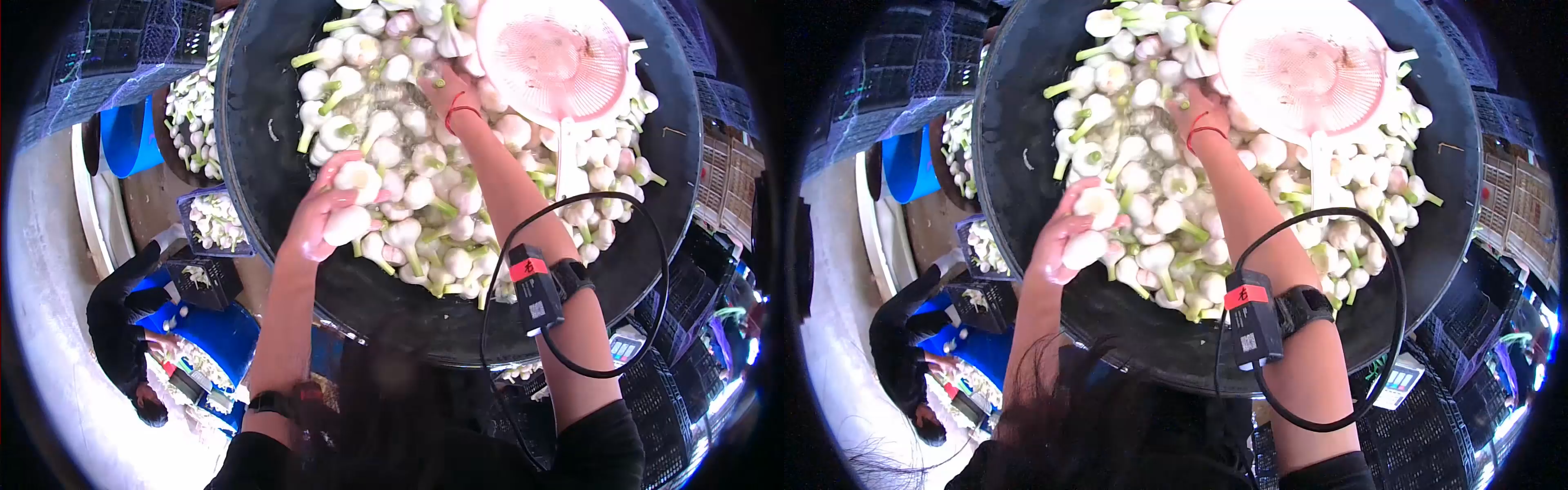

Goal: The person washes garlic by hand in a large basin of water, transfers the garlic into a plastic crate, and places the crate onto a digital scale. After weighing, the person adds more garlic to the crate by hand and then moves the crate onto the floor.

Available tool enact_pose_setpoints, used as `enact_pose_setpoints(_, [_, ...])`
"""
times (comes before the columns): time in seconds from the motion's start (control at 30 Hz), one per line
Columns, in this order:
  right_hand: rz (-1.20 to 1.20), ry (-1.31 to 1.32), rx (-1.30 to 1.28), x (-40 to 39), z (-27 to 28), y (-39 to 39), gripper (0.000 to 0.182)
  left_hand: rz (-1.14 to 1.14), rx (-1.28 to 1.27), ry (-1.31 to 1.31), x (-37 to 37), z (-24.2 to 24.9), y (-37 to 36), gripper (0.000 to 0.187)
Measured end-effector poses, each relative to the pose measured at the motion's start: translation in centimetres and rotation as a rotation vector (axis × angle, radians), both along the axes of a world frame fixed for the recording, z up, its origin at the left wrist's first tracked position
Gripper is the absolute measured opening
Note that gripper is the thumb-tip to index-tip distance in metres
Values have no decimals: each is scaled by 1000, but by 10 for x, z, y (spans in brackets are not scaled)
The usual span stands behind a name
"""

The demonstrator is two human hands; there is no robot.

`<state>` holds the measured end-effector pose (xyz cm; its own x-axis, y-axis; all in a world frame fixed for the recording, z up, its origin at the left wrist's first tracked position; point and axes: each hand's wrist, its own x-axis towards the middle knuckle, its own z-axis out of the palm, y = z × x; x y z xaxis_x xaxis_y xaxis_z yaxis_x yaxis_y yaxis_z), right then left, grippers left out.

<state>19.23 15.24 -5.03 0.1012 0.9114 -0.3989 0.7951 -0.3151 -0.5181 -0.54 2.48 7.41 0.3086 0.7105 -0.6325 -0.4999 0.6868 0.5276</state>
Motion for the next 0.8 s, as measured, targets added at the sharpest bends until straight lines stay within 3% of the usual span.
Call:
enact_pose_setpoints(0.03, [7, 3, -6, -2, -2, -5, 42, 43, 20, -13, -8, 4, -3, 50])
enact_pose_setpoints(0.1, [106, 77, 5, 6, 0, -20, 41, 14, 195, 304, -20, 2, 19, 48])
enact_pose_setpoints(0.13, [67, 33, 106, 7, -15, -35, 35, -125, 446, 634, -23, -1, 40, 47])
enact_pose_setpoints(0.2, [504, -290, -23, 14, -14, -56, 35, -364, 814, 1285, -23, -12, 88, 46])
enact_pose_setpoints(0.23, [502, -298, -17, 15, 0, -68, 35, -471, 915, 1603, -17, -20, 111, 46])
enact_pose_setpoints(0.3, [421, -182, -39, 17, 34, -80, 36, -704, 724, 1904, 4, -32, 156, 51])
enact_pose_setpoints(0.37, [302, -63, 80, 22, 41, -78, 37, -956, 610, 1941, 13, -57, 188, 52])
enact_pose_setpoints(0.4, [187, 65, 193, 26, 43, -74, 38, -945, 612, 1938, 20, -65, 199, 52])
enact_pose_setpoints(0.47, [121, 47, 294, 25, 42, -57, 39, -1288, 518, 2024, 32, -79, 210, 50])
enact_pose_setpoints(0.5, [54, 37, 393, 23, 42, -47, 39, -1291, 508, 2015, 32, -89, 212, 50])
enact_pose_setpoints(0.63, [4, 227, 84, 14, 42, -1, 41, -1118, 706, 2104, 17, -108, 194, 35])
enact_pose_setpoints(0.7, [238, 86, 210, 1, 39, 7, 46, -866, 898, 1971, 4, -98, 174, 27])
enact_pose_setpoints(0.77, [314, 42, 201, -11, 42, 10, 48, -761, 872, 1868, -5, -88, 162, 26])
enact_pose_setpoints(0.8, [446, -123, 140, -16, 35, 13, 49, -630, 859, 1689, -12, -82, 152, 24])
